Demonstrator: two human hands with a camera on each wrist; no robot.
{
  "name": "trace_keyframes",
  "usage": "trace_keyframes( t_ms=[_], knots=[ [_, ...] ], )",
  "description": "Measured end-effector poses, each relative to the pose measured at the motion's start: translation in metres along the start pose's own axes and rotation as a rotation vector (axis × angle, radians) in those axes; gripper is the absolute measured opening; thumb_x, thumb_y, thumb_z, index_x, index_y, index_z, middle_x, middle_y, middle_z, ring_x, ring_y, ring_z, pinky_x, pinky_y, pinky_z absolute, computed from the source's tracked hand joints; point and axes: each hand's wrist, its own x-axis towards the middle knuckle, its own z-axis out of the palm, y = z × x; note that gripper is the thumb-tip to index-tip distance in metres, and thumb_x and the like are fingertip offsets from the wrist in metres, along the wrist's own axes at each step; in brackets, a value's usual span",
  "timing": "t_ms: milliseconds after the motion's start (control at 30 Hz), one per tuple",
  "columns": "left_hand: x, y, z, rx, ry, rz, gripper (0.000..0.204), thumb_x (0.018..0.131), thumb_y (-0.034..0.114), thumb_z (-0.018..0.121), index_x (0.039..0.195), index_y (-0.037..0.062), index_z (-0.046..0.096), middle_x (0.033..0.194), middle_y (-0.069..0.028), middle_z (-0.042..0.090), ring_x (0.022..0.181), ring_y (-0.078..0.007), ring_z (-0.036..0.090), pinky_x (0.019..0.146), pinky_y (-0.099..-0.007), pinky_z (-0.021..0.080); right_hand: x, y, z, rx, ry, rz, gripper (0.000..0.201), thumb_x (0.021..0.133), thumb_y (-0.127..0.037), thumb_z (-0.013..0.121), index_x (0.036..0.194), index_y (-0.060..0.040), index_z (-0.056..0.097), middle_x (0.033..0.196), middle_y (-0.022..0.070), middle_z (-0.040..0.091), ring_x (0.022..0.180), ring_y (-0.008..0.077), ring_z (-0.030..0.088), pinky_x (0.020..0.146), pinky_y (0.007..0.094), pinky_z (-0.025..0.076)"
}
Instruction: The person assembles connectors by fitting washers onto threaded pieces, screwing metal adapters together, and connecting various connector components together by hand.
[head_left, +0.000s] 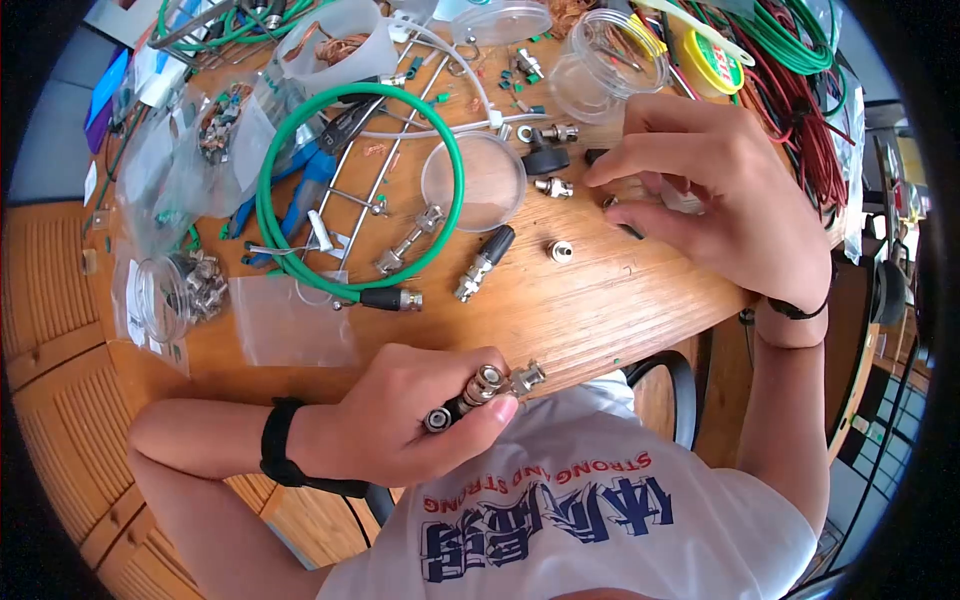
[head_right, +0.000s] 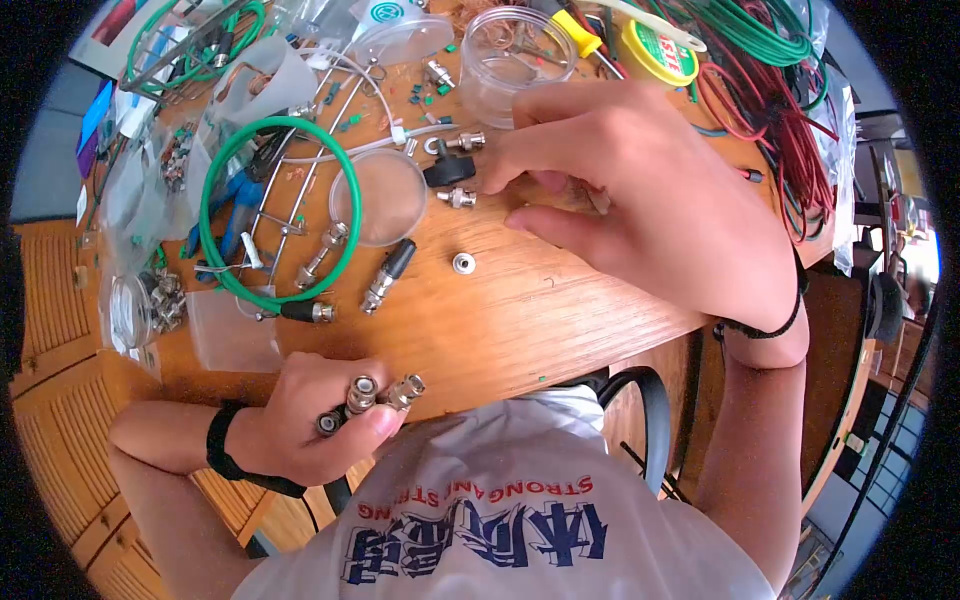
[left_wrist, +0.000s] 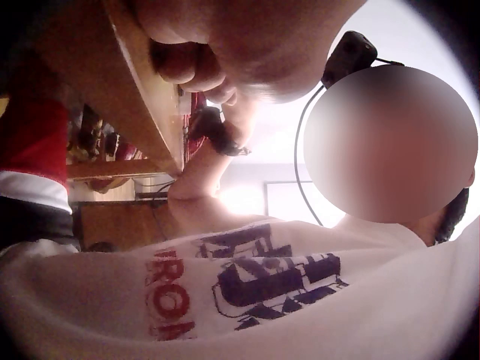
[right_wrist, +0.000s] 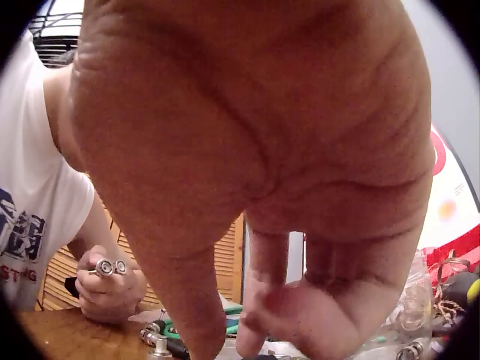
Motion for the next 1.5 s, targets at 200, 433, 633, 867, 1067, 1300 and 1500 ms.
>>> trace_keyframes(
  t_ms=[200,433,633,867,1067,1300,1500],
  knots=[
    [0.000,0.001,0.001,-0.002,0.016,-0.002,0.016,0.099,0.014,0.063,0.091,0.0004,0.062,0.062,-0.0091,0.051,0.052,-0.0259,0.053,0.052,-0.0358,0.042,0.003,0.001,0.015,0.004,-0.027,0.014,0.028,0.075,-0.007,0.084,0.099,-0.0024,0.071,0.082,0.0087,0.061,0.068,0.0261,0.061,0.062,0.0367,0.048],
    [0.001,0.001,0.004,0.002,0.030,0.012,0.017,0.100,0.014,0.062,0.090,0.0004,0.061,0.063,-0.0096,0.052,0.052,-0.0269,0.053,0.052,-0.0360,0.042,0.002,-0.001,0.022,-0.010,-0.004,0.020,0.016,0.081,-0.006,0.076,0.093,-0.0010,0.066,0.087,0.0159,0.066,0.078,0.0379,0.068,0.067,0.0464,0.052],
    [0.003,0.001,0.001,-0.027,0.033,-0.041,0.018,0.102,0.013,0.060,0.089,-0.0003,0.061,0.065,-0.0107,0.055,0.054,-0.0269,0.054,0.055,-0.0354,0.044,0.005,-0.005,0.020,0.080,0.061,-0.001,0.019,0.079,-0.001,0.076,0.096,-0.0016,0.069,0.073,0.0077,0.054,0.064,0.0224,0.054,0.057,0.0346,0.043],
    [0.003,0.002,0.002,-0.101,0.123,-0.017,0.026,0.105,0.015,0.047,0.089,-0.0017,0.059,0.065,0.0000,0.051,0.056,-0.0052,0.042,0.051,-0.0260,0.033,0.006,-0.010,0.029,0.209,0.150,-0.353,0.015,0.082,-0.012,0.079,0.092,-0.0021,0.073,0.078,0.0050,0.064,0.062,0.0201,0.060,0.052,0.0311,0.044],
    [0.006,0.001,0.002,-0.091,0.119,0.023,0.026,0.105,0.015,0.047,0.089,-0.0013,0.059,0.066,-0.0010,0.053,0.056,-0.0070,0.046,0.051,-0.0271,0.036,0.004,-0.004,0.038,0.250,0.168,-0.462,0.016,0.085,-0.017,0.080,0.093,-0.0046,0.075,0.077,0.0042,0.064,0.059,0.0181,0.062,0.048,0.0315,0.045],
    [0.003,-0.003,0.001,-0.036,0.108,0.022,0.023,0.102,0.014,0.055,0.083,0.0005,0.056,0.065,-0.0069,0.049,0.053,-0.0179,0.045,0.051,-0.0332,0.037,0.004,-0.004,0.042,0.292,0.136,-0.529,0.016,0.087,-0.013,0.078,0.094,0.0004,0.074,0.076,0.0067,0.062,0.055,0.0184,0.061,0.045,0.0316,0.043],
    [0.004,0.000,-0.002,-0.005,0.079,0.002,0.028,0.103,0.016,0.050,0.080,0.0018,0.056,0.066,-0.0038,0.055,0.054,-0.0130,0.051,0.052,-0.0297,0.041,0.003,-0.007,0.048,0.267,0.165,-0.559,0.015,0.088,-0.010,0.077,0.094,0.0028,0.073,0.075,0.0073,0.063,0.053,0.0170,0.060,0.043,0.0303,0.042]
  ],
)
